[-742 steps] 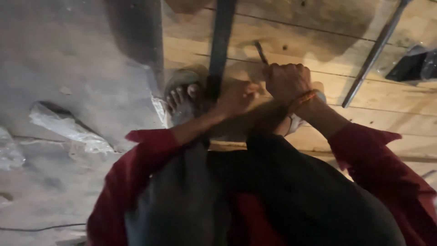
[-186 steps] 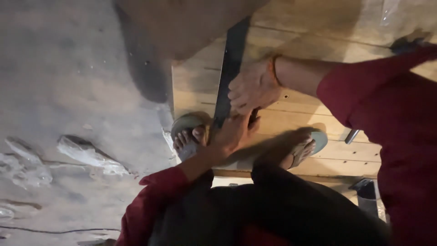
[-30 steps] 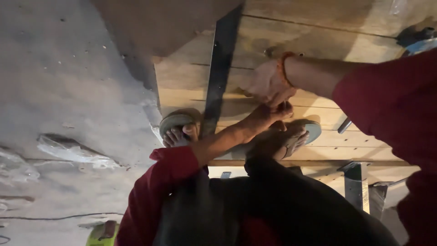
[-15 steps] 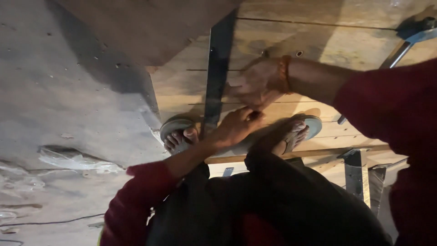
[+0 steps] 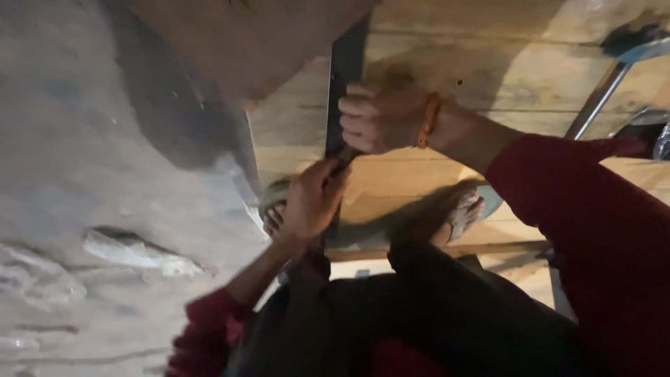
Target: The person sits on the floor with a wooden plank between their feet and works on a flat metal strip laid across it. They position a punch-like tool on the strip, strike or press it to form holes, reposition the strip and tool repeatedly, and at one point use a blue-handled tool on the workpiece.
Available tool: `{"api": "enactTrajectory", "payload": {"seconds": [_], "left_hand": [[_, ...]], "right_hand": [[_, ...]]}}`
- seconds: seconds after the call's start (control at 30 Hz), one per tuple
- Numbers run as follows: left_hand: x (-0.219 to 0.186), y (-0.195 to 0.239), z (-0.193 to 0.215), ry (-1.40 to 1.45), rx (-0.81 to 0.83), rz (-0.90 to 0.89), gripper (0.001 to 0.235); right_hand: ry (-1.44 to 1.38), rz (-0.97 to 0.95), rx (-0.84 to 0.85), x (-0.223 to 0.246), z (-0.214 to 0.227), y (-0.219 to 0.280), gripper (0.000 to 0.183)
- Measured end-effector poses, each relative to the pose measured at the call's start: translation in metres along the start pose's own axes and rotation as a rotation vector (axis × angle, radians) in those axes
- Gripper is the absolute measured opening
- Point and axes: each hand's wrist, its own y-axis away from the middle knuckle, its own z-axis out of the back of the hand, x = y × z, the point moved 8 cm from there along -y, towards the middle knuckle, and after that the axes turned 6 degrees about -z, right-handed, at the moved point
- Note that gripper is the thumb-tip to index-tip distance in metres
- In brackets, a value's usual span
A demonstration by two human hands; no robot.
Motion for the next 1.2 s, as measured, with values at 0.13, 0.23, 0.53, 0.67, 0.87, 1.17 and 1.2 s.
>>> {"api": "enactTrajectory", "payload": {"seconds": [0.13, 0.23, 0.53, 0.67, 0.87, 1.17, 1.2], "left_hand": [[-0.024, 0.021, 0.008, -0.298, -0.282, -0.405, 0.03], [-0.047, 0.024, 0.017, -0.472, -0.363, -0.542, 0.033], [-0.089, 0.017, 0.05, -0.806, -0.447, -0.738, 0.028], [-0.074, 0.002, 0.073, -0.911, -0.495, -0.831, 0.021], [-0.123, -0.046, 0.118, -1.164, -0.467, -1.032, 0.032], [-0.196, -0.09, 0.123, -1.165, -0.322, -1.26, 0.024], [-0.194, -0.078, 0.114, -1.172, -0.34, -1.278, 0.024]], "right_hand": [[0.137, 0.151, -0.006, 0.009, -0.021, 0.003, 0.02], [0.532, 0.345, -0.022, 0.012, -0.038, 0.005, 0.018], [-0.062, 0.227, -0.105, -0.007, 0.008, -0.01, 0.016], [-0.079, 0.023, -0.179, -0.023, 0.01, -0.01, 0.021], [0.024, -0.328, -0.264, -0.051, 0.022, 0.004, 0.015], [0.037, -0.737, -0.416, -0.068, 0.021, 0.031, 0.03], [0.06, -0.726, -0.424, -0.071, 0.027, 0.032, 0.03]]}}
